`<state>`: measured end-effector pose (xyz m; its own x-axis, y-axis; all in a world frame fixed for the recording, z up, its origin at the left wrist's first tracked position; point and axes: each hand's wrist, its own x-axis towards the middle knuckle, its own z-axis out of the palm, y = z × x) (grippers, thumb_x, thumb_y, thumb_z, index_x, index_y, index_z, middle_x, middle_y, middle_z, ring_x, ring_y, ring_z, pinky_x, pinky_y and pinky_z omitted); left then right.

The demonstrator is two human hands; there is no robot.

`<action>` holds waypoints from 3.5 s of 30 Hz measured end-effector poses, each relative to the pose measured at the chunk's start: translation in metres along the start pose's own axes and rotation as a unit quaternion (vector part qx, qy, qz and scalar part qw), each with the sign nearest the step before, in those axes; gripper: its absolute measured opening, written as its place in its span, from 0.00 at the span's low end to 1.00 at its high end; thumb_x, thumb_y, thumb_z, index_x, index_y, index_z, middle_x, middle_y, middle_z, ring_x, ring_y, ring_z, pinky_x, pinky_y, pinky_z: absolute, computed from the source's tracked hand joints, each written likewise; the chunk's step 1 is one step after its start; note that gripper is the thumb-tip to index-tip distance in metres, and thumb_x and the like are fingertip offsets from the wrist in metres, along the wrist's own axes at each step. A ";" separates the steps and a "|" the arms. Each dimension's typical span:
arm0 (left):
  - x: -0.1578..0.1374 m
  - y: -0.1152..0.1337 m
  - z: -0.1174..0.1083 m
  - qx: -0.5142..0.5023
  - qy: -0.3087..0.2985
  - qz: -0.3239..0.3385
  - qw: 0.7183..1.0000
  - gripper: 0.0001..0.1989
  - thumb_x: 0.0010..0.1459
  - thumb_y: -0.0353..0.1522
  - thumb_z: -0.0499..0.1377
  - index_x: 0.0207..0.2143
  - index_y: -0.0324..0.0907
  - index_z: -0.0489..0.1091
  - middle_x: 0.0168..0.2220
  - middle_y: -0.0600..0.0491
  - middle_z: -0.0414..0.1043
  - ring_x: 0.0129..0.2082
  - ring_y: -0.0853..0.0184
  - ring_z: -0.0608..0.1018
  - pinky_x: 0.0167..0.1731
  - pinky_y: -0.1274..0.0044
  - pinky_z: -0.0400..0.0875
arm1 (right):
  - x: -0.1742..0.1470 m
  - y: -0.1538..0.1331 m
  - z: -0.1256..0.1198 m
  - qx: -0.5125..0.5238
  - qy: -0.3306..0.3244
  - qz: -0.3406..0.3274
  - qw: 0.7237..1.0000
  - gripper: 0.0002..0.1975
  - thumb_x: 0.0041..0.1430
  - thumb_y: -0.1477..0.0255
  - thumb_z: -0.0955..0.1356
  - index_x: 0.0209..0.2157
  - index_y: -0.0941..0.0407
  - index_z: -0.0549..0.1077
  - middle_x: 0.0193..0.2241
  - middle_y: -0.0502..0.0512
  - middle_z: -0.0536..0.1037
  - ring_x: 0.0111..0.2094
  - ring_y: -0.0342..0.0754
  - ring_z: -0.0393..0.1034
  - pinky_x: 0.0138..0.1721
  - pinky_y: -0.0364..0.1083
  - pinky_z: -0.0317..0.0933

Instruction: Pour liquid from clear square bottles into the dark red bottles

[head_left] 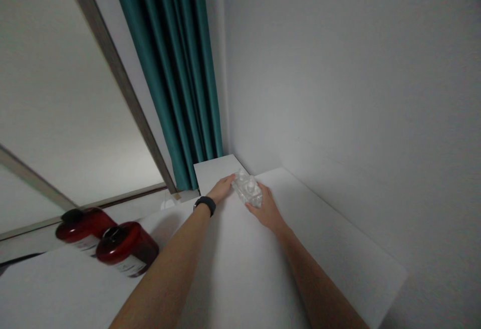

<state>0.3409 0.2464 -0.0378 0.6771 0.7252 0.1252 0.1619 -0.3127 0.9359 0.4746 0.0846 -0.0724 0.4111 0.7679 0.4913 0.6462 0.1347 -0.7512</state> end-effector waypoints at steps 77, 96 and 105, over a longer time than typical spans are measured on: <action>-0.105 0.008 0.021 0.204 0.043 0.075 0.975 0.20 0.59 0.34 0.57 0.53 0.39 0.73 0.54 0.42 0.75 0.55 0.54 0.75 0.59 0.64 0.66 | -0.004 0.002 -0.010 -0.002 0.088 -0.020 0.996 0.29 0.54 0.67 0.69 0.57 0.56 0.65 0.51 0.65 0.71 0.52 0.59 0.66 0.40 0.53 0.69; -0.159 0.020 0.020 0.141 0.074 0.077 0.984 0.14 0.57 0.29 0.58 0.46 0.41 0.75 0.44 0.46 0.79 0.46 0.59 0.78 0.52 0.67 0.70 | -0.058 -0.048 -0.002 -0.040 0.099 -0.071 0.992 0.16 0.54 0.73 0.64 0.46 0.54 0.70 0.36 0.56 0.72 0.35 0.53 0.65 0.42 0.55 0.65; -0.195 0.032 0.006 0.109 0.108 0.065 0.986 0.12 0.60 0.29 0.54 0.42 0.41 0.75 0.39 0.48 0.81 0.39 0.62 0.80 0.44 0.71 0.74 | -0.080 -0.084 0.031 -0.008 0.038 -0.094 0.995 0.15 0.55 0.75 0.63 0.45 0.54 0.71 0.37 0.57 0.72 0.36 0.54 0.67 0.42 0.55 0.66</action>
<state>0.2189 0.0914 -0.0347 0.5375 0.7770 0.3276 0.2502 -0.5180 0.8180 0.3671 0.0317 -0.0622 0.3298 0.6802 0.6546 0.7262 0.2602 -0.6363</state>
